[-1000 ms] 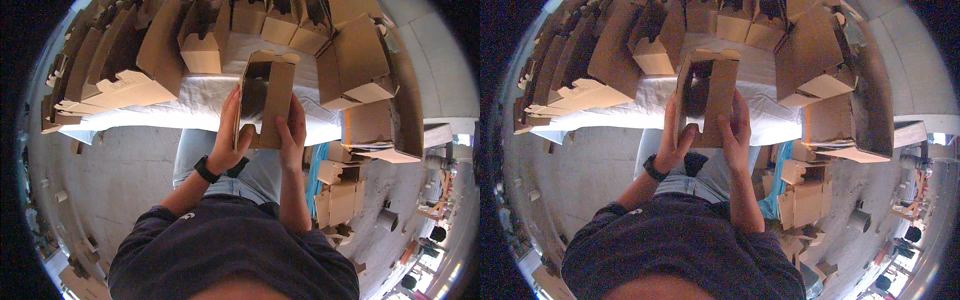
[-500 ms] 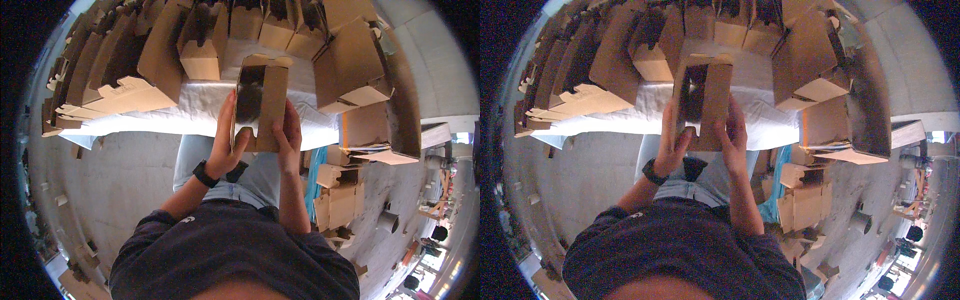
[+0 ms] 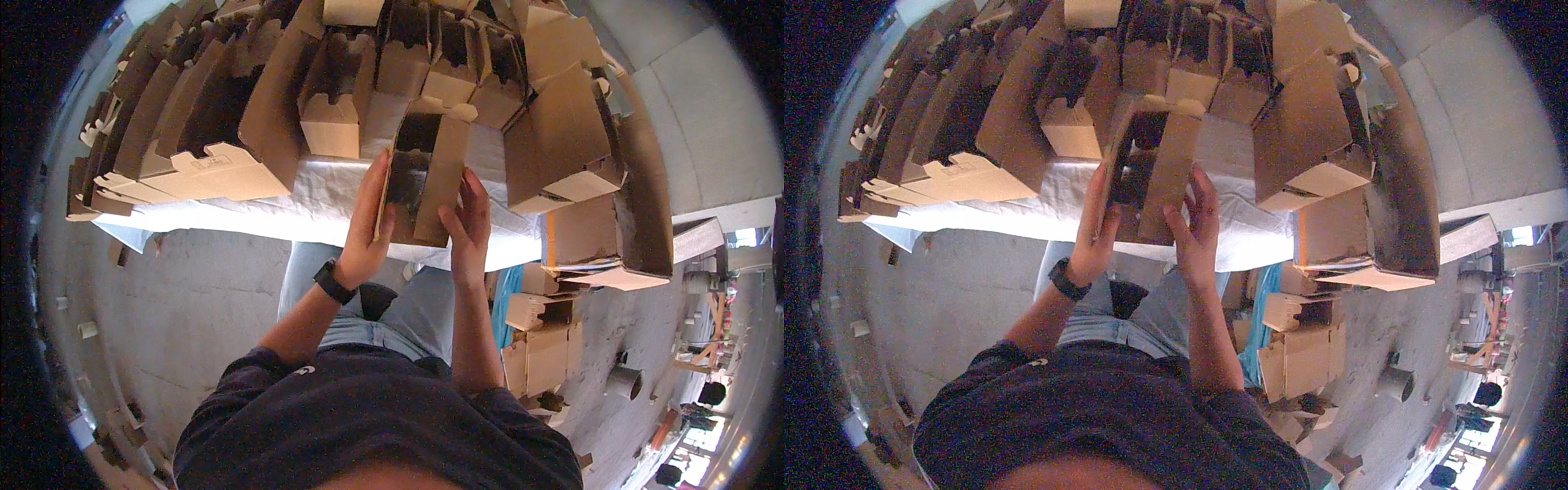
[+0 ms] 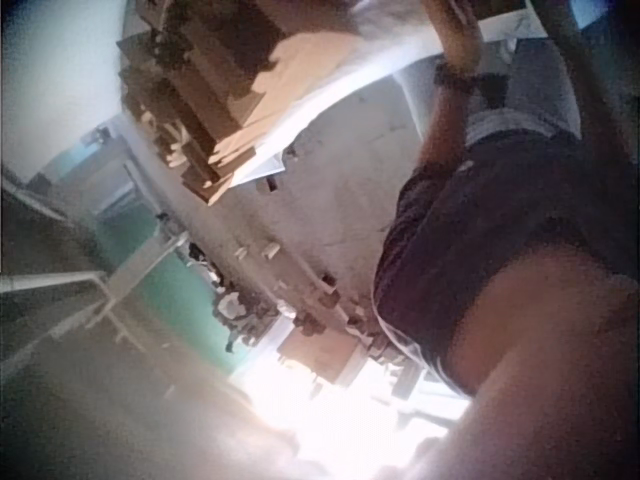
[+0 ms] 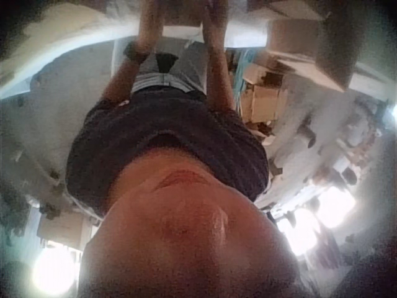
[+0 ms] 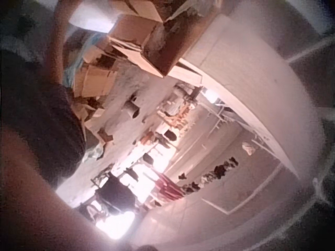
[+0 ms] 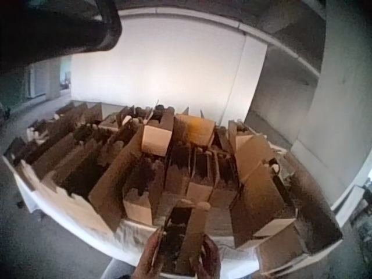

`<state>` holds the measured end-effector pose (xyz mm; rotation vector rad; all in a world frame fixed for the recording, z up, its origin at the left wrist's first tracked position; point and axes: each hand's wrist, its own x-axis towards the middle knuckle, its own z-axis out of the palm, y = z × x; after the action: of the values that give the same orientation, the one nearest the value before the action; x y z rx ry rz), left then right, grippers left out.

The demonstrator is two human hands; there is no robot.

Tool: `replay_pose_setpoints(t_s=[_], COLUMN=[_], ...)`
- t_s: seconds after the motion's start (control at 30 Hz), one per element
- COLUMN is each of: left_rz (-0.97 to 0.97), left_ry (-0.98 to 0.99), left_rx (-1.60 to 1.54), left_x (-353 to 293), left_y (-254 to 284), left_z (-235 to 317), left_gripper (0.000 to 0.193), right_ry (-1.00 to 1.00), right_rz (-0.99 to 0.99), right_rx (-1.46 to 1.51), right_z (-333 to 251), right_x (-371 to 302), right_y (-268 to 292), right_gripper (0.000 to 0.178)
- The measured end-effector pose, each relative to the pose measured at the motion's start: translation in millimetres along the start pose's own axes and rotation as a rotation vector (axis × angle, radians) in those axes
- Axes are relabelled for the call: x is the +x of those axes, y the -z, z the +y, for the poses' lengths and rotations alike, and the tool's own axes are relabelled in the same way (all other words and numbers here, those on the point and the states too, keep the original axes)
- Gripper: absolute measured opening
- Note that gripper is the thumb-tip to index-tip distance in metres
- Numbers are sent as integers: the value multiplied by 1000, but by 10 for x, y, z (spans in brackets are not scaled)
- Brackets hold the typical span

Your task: The person folds flat cardboard pieces into box shapes by hand and places the assembled boxes on a table.

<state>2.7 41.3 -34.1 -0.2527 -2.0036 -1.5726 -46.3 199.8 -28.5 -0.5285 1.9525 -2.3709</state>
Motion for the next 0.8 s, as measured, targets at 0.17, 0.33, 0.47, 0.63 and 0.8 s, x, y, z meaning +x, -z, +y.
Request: replay_pose_setpoints(t_s=[0.17,0.33,0.47,0.63,0.8], left_rz=[16,16,2,1,28], left_ry=[14,29,14,57,72], left_rx=[-4,-59,-40,-7,-36], left_x=[-4,-28,-11,-42,-26], left_y=[-26,-26,-55,-46,-63], left_z=[1,-4,20,-14,-30], left_gripper=[62,59,56,51,56], right_ry=[164,342,165,179,167], right_rz=[67,-10,135,122,82], right_rx=[-416,-823,-389,-217,-134], right_z=[-148,-375,-273,-316,-311], right_x=[-69,-200,-307,-286,-269], right_y=[-129,-335,-272,-256,-239], right_gripper=[74,78,57,53,56])
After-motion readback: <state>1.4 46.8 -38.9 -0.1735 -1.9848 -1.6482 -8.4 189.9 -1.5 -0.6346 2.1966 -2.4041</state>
